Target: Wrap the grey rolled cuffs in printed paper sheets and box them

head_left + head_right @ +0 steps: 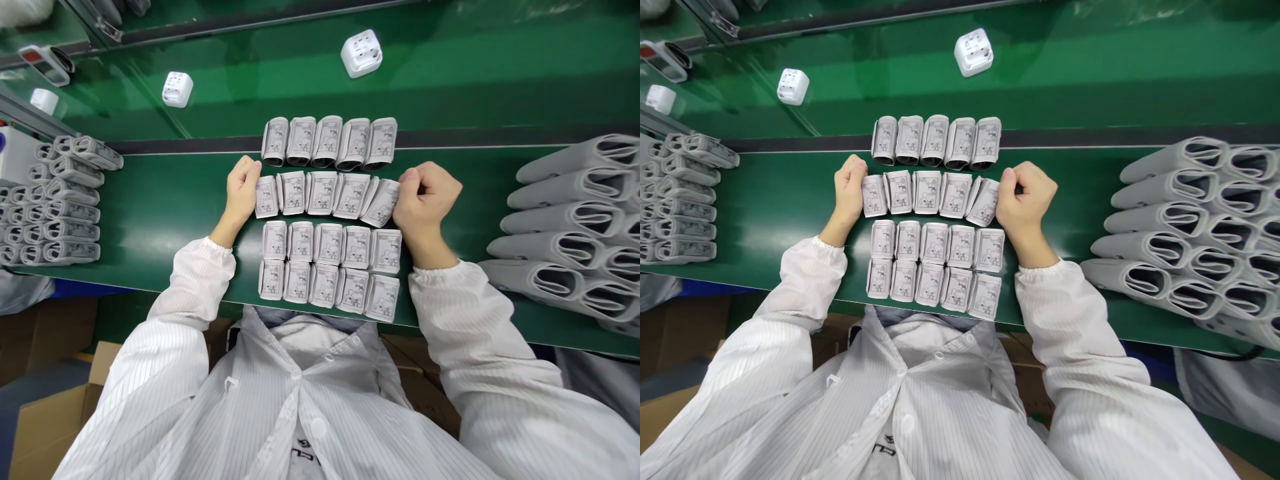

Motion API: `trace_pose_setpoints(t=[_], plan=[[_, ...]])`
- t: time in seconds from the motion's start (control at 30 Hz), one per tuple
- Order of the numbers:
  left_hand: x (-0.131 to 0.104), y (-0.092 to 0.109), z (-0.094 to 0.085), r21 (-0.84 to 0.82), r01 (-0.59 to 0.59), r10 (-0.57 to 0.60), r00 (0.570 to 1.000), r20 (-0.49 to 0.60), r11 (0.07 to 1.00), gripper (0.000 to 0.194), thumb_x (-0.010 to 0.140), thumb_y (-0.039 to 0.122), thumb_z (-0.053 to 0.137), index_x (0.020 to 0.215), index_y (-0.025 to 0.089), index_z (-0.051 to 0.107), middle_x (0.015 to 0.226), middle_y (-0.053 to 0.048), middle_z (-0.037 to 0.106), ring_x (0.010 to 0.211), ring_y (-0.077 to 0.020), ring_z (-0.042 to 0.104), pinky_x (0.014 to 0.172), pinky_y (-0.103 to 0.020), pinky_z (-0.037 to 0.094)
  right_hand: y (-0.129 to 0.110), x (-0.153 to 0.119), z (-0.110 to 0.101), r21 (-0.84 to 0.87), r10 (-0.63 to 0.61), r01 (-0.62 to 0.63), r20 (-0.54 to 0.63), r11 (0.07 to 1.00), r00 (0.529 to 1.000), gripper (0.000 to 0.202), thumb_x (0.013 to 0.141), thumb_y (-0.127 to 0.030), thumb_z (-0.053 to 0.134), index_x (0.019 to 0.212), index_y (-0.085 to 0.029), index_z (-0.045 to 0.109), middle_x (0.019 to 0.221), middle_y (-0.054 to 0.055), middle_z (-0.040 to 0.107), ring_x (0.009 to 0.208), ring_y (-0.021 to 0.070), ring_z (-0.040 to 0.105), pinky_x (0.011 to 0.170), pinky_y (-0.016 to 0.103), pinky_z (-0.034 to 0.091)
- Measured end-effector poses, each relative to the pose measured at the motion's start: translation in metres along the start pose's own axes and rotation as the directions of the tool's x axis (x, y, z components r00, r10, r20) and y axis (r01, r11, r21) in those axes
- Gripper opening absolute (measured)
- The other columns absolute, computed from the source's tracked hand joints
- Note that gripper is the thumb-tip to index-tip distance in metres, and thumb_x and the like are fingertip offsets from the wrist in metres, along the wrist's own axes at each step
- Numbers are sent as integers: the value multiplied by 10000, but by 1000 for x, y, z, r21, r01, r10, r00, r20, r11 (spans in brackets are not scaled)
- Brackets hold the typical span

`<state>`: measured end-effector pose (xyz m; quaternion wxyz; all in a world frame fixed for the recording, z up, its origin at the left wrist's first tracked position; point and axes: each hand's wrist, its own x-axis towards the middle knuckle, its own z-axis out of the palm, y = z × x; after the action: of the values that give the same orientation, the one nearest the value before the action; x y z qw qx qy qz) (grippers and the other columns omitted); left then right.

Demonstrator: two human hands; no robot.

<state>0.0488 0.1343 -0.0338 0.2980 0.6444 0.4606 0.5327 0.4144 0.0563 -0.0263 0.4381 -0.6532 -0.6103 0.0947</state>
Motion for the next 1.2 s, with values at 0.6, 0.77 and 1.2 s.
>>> trace_pose_setpoints(t=[0.6, 0.77, 1.2], plan=[[4, -12, -3, 11, 19, -19, 1000, -14, 1000, 704, 1094, 791, 601, 669, 242, 486, 761, -14, 539, 777, -195, 631, 807, -417, 584, 10, 0, 4, -178, -61, 72, 66, 981, 996, 685, 1190, -652, 164, 886, -333, 688, 756, 97, 596, 757, 330, 614, 714, 518, 467], [4, -14, -4, 27, 19, -19, 1000, -7, 999, 707, 1099, 799, 581, 677, 239, 487, 784, -18, 513, 802, -198, 610, 813, -411, 562, 6, 1, 1, -151, -73, 80, 50, 985, 996, 652, 1187, -624, 213, 852, -327, 687, 730, 84, 556, 733, 326, 607, 706, 516, 481], [7, -11, -7, 70, -6, 7, 1000, -8, 998, 721, 1065, 852, 583, 707, 242, 442, 790, -7, 469, 756, -189, 536, 825, -413, 544, 13, 4, 12, 51, -111, 115, -76, 992, 991, 605, 1158, -698, 368, 733, -303, 539, 682, 37, 468, 680, 261, 539, 699, 473, 432]])
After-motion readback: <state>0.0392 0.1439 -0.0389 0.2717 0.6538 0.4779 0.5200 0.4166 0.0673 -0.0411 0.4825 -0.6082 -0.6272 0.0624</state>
